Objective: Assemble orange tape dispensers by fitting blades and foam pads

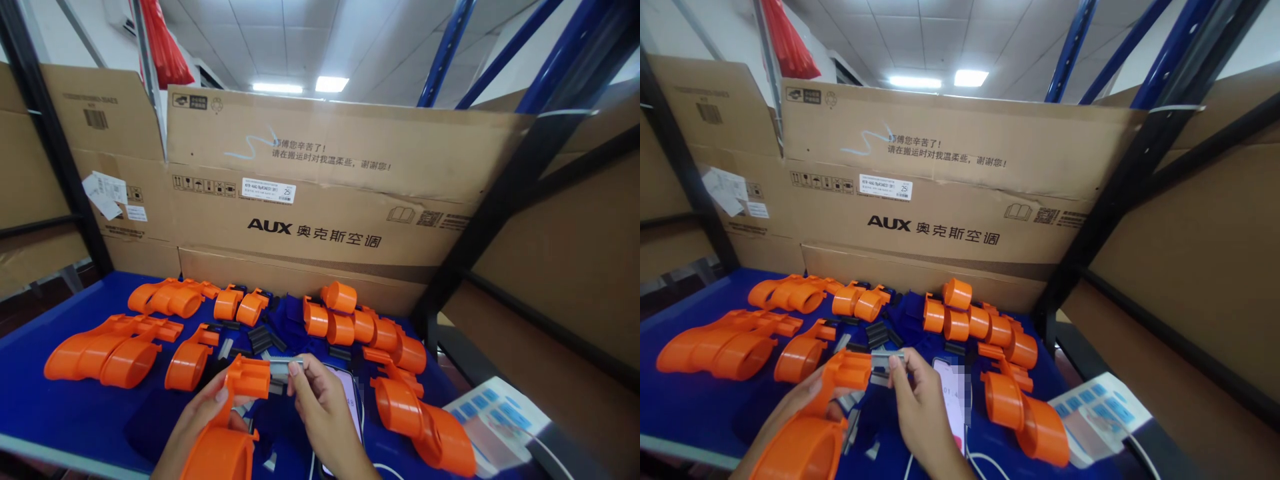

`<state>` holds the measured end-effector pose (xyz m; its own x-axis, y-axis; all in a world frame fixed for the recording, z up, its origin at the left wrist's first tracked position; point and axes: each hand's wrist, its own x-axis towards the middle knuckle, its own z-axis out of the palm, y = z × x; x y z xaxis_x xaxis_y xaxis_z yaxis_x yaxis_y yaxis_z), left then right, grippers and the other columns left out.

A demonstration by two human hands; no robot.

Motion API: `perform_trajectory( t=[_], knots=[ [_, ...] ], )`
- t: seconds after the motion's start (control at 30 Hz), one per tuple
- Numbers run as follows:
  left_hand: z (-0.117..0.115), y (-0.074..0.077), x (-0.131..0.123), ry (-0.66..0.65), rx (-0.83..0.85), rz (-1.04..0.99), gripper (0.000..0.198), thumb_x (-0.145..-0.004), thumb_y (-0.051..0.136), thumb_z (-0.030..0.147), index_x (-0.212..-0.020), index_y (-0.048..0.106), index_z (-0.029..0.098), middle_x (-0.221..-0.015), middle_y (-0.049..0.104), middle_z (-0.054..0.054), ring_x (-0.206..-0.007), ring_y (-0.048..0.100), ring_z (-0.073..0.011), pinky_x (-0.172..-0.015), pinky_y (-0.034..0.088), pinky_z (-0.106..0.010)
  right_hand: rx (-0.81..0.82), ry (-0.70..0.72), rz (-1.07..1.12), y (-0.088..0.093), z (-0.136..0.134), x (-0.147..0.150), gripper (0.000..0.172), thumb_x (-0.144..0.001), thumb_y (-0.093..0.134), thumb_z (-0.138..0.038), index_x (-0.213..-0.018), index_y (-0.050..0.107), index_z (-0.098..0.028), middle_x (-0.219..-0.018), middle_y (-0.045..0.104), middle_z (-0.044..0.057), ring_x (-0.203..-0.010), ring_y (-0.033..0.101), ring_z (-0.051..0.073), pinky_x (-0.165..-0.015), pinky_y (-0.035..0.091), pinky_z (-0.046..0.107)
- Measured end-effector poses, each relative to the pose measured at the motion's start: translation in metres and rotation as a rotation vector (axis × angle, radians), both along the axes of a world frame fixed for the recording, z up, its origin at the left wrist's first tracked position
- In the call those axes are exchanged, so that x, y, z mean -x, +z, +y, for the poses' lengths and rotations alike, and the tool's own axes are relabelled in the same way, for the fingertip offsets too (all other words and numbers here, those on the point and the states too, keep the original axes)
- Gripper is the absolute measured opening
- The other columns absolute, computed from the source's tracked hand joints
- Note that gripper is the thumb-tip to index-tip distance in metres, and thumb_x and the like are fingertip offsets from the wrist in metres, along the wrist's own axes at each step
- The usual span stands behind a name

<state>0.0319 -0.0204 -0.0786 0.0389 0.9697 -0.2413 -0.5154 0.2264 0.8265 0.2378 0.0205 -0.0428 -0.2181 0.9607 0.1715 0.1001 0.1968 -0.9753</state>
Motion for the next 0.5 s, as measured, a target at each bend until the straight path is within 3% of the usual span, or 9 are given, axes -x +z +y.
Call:
perform_trajectory(
  t=[0.13,0.27,0.33,0.4,0.5],
  knots=[
    [0.0,0.003,-0.001,0.001,-0.022,0.005,0.071,-0.064,0.082,0.063,-0.116,0.073,0.016,-0.068,0.08,-0.014,-0.049,0.074,-0.0262,-0.045,0.052,-0.028,-0.02,-0.02,-0.025,0.0,-0.001,-0.001,0.048,-0.095,0.05,-0.065,-0.071,0.053,-0.023,-0.053,0.038,-0.007,-0.046,0.035,0.011,-0.042,0.027,0.022],
    [-0.006,0.008,-0.009,0.031,-0.066,0.113,0.084,-0.072,0.076,0.063,-0.137,0.061,0.012,-0.06,0.079,-0.012,-0.052,0.073,-0.0261,-0.05,0.051,-0.028,-0.065,-0.045,-0.072,0.001,-0.005,-0.005,0.049,-0.096,0.048,-0.064,-0.071,0.055,-0.023,-0.052,0.041,-0.006,-0.048,0.042,0.013,-0.045,0.032,0.022],
    [-0.009,0.011,-0.015,0.038,-0.072,0.173,0.08,-0.076,0.074,0.06,-0.139,0.06,0.014,-0.07,0.082,-0.013,-0.059,0.074,-0.0268,-0.054,0.053,-0.029,-0.109,-0.057,-0.134,0.003,-0.007,-0.007,0.047,-0.099,0.046,-0.06,-0.072,0.056,-0.023,-0.054,0.048,-0.003,-0.052,0.049,0.014,-0.049,0.039,0.023],
    [-0.013,0.014,-0.021,0.042,-0.076,0.223,0.072,-0.078,0.073,0.057,-0.135,0.065,0.014,-0.079,0.084,-0.014,-0.066,0.076,-0.0271,-0.061,0.056,-0.03,-0.177,-0.086,-0.227,0.004,-0.011,-0.01,0.042,-0.102,0.043,-0.053,-0.08,0.061,-0.022,-0.066,0.061,0.001,-0.064,0.06,0.018,-0.06,0.047,0.026],
    [-0.016,0.016,-0.029,0.055,-0.137,0.275,0.071,-0.082,0.072,0.054,-0.141,0.06,0.016,-0.086,0.084,-0.011,-0.069,0.075,-0.025,-0.065,0.057,-0.03,-0.307,-0.144,-0.43,0.007,-0.016,-0.011,0.035,-0.104,0.038,-0.038,-0.118,0.065,-0.02,-0.105,0.072,0.012,-0.099,0.067,0.027,-0.09,0.051,0.036]
  ],
)
